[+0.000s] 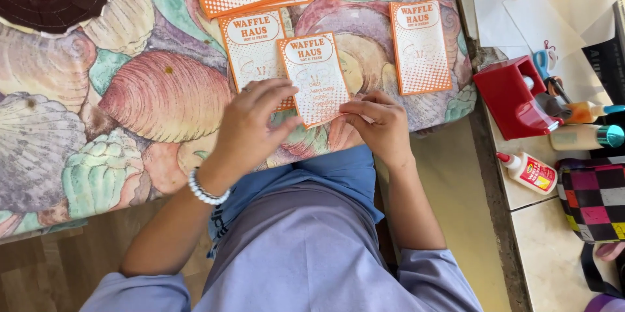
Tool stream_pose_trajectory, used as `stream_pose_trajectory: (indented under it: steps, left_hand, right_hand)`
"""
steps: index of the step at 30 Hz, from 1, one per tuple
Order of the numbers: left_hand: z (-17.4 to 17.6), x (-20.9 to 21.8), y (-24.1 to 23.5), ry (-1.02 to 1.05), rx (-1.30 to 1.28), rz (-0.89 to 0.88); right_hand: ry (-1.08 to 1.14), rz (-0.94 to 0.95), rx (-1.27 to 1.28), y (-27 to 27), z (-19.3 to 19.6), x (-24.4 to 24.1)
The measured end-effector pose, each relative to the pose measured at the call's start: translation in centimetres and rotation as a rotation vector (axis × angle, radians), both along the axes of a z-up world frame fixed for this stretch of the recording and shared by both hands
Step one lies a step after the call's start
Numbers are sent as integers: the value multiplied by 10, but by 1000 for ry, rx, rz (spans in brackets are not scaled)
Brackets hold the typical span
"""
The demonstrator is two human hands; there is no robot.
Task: Applying glue to paper sleeves and folding them to complete the assembly.
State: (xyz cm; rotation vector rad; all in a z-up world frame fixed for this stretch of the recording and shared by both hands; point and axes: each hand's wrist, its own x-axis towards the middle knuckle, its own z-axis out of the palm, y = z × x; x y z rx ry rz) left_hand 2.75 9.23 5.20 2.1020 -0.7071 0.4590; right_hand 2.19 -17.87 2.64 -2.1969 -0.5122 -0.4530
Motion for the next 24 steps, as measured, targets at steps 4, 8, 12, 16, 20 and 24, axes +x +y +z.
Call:
stream_pose_trajectory:
  steps: [4, 8, 12, 16, 20, 24]
  left_hand:
    - [-17, -5, -32, -50, 30, 83]
    - [-31, -14, -47, -119, 144, 146]
    - [-49, -14, -57, -71, 137, 202]
    - [-46, -15, -67, 25, 16, 229]
    - [-39, -14, -78, 249, -244, 189]
    - [-27, -12, -82, 330, -332, 155]
  right_hand:
    - [60, -28, 68, -1, -3, -3]
    - [-98, -46, -58, 1, 3, -6]
    - [-237, -47, -68, 9, -6, -2]
    - [-440, -219, -66, 21, -3, -11]
    - [-231, -250, 39, 25, -16, -21]
    - [2, -205, 296, 32, -19, -25]
